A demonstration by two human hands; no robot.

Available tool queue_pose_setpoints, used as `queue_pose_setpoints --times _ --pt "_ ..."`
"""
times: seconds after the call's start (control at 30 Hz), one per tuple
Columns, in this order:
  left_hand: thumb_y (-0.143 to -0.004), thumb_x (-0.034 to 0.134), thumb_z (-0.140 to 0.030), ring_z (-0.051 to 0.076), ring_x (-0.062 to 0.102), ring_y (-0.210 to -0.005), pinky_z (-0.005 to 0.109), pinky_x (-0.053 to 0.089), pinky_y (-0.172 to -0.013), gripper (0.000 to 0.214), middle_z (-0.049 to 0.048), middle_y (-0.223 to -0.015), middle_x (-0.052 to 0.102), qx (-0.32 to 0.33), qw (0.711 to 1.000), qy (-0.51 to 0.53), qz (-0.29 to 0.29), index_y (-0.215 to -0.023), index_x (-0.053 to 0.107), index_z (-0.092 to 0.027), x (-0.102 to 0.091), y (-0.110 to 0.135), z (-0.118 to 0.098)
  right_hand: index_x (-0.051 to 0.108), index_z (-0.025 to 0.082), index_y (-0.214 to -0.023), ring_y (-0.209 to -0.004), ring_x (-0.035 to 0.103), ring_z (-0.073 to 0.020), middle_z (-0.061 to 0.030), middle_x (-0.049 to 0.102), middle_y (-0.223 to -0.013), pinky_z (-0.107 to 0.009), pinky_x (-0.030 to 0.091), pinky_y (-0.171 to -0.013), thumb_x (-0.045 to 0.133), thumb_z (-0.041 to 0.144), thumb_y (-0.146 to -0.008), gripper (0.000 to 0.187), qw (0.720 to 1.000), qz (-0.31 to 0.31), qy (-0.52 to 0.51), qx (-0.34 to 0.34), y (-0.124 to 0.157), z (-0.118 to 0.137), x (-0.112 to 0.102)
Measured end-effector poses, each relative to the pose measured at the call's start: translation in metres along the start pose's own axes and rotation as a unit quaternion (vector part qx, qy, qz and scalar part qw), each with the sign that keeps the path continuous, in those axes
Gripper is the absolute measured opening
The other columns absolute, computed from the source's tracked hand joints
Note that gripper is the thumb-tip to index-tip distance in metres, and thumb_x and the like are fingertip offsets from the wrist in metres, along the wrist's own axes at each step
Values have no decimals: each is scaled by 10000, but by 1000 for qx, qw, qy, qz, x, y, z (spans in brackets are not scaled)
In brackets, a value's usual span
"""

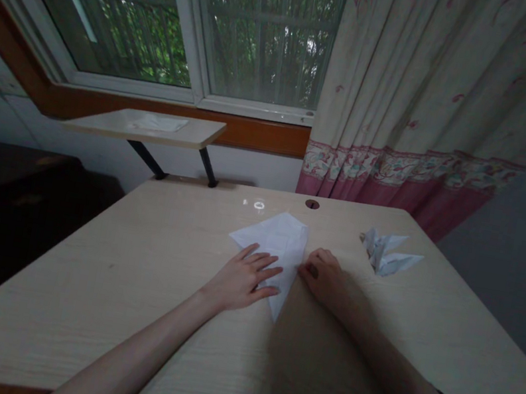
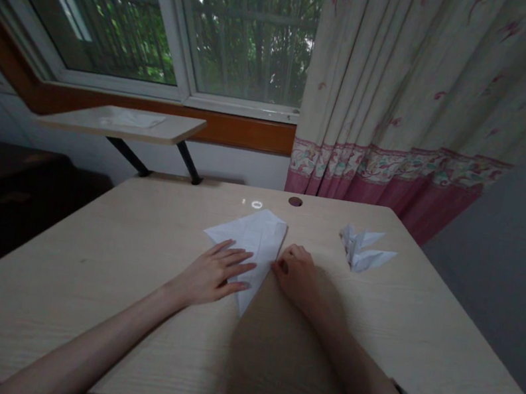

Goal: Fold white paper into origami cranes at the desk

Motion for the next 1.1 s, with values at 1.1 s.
queue_pose_setpoints --times 1.1 --pt "-1049 398 -369 254 514 -1346 609 -71 -1217 369 47 -1478 547 -20 999 48 0 -1360 591 -323 -6 0 -4 635 207 -767 -829 590 -225 -55 640 -848 -373 472 -772 637 211 -897 130 999 17 -4 -30 3 -11 3"
Point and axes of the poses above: each hand's wrist, its own y-axis away from the middle knuckle, its own x-axis out of the palm, z = x × y, the point moved 1 cm from there along -y, towards the middle knuckle
